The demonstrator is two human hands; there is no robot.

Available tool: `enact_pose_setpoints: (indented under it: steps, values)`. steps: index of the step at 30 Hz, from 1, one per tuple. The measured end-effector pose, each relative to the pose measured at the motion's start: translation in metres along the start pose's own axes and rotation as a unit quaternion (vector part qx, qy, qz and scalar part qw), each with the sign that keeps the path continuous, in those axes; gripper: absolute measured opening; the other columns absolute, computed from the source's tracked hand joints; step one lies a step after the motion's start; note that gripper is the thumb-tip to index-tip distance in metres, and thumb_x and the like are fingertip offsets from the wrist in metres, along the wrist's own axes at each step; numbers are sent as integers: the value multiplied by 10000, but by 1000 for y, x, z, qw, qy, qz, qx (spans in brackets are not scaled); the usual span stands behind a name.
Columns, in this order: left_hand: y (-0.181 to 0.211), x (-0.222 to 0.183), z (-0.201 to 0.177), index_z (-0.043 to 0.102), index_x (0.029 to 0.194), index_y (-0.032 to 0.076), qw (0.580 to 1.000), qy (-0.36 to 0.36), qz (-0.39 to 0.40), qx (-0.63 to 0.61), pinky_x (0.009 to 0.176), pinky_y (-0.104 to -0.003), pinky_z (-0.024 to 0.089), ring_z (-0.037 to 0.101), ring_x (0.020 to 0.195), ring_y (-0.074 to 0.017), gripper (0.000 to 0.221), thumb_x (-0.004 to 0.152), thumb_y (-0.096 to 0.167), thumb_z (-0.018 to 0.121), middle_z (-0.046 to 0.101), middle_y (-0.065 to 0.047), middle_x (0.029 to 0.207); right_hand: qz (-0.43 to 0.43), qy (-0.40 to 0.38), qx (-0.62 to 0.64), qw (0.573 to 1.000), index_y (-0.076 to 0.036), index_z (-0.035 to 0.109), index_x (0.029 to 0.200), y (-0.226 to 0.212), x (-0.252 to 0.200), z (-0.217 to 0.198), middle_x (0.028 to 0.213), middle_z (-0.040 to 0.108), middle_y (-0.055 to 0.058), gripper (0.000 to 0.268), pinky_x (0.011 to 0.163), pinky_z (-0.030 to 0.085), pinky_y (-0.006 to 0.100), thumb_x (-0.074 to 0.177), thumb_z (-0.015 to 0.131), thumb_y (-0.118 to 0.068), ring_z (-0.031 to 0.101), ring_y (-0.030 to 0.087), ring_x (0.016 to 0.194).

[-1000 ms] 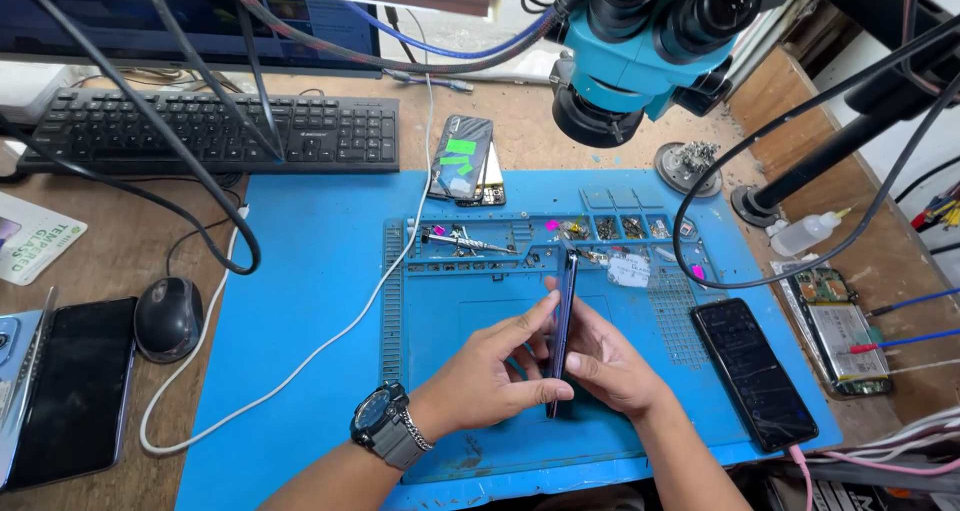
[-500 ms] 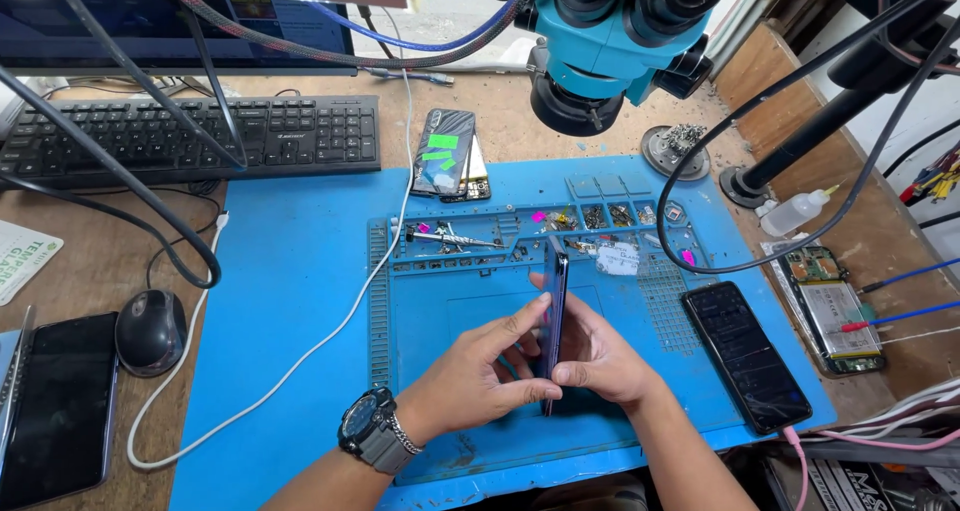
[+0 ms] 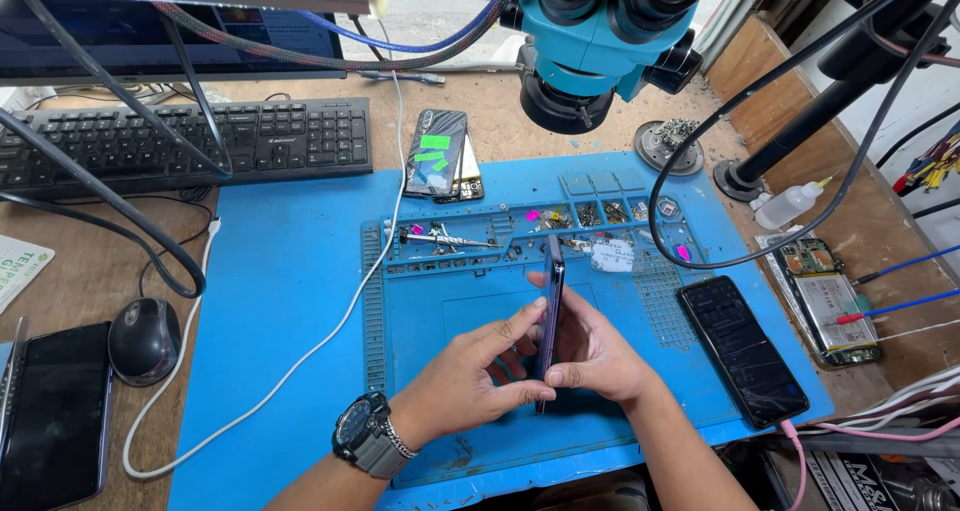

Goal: A person disassembles a smartphone by removing the back cover and then prying out the battery using a tool.

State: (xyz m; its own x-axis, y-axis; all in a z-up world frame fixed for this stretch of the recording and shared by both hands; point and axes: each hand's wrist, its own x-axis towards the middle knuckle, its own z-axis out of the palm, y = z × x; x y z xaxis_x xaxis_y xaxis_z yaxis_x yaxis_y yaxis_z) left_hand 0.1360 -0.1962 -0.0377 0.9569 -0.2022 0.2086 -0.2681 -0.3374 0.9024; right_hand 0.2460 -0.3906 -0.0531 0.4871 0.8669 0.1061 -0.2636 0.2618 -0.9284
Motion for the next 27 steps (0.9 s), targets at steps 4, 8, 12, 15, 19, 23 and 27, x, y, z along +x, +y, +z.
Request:
enact_pose_setpoints:
  steps: [4,8,12,15,19,23,27]
  values:
    - [0,-1,0,312,1583,190,1000,-1,4,6,1056,-402,508,595,1274,-245,873,862,411,751,494,-67,1572,2,4,-5,1000,-92,273,1626,-1,0,1,1113,578,92,1113,915,540,357,778,963,-301,611,215,1024]
    - [-2,-1,1,320,1582,190,1000,9,17,15,1029,-388,523,626,1209,-236,869,863,409,758,574,-81,1489,-10,-4,6,1000,-83,259,1627,-1,0,1,1143,597,97,1097,949,550,358,799,954,-266,638,214,1047]
    - [-5,-1,2,314,1584,207,999,11,23,29,1043,-391,514,616,1238,-238,873,864,429,755,544,-76,1528,-4,2,-2,1000,-80,268,1623,-1,-1,2,1129,581,83,1092,941,533,345,797,951,-291,618,201,1038]
    - [-7,0,3,325,1579,173,998,17,49,35,1064,-392,504,593,1316,-250,875,863,394,776,516,-92,1554,-6,-15,24,1000,-73,249,1618,2,-1,-1,1201,636,136,1053,1038,552,424,831,932,-232,677,262,1132]
    - [-2,-1,-2,304,1587,213,999,-1,19,37,1053,-397,511,608,1275,-252,879,864,416,761,569,-93,1498,-11,-2,-3,1000,-73,288,1605,6,-1,-3,1217,597,122,1019,1012,565,397,827,921,-248,652,242,1141]
    - [-2,-1,-4,331,1573,192,998,7,41,52,963,-387,564,648,1227,-246,841,881,443,738,553,-100,1510,-24,10,-6,1000,-69,347,1559,19,1,-14,1292,623,135,910,1046,561,441,845,894,-206,680,277,1184]
    - [2,1,-2,526,1488,235,997,64,-16,43,678,-276,626,674,719,-116,694,854,395,762,710,-33,1011,-62,27,17,998,-52,330,1552,30,-1,-29,1327,622,165,816,1022,558,532,904,813,-161,705,387,1148]
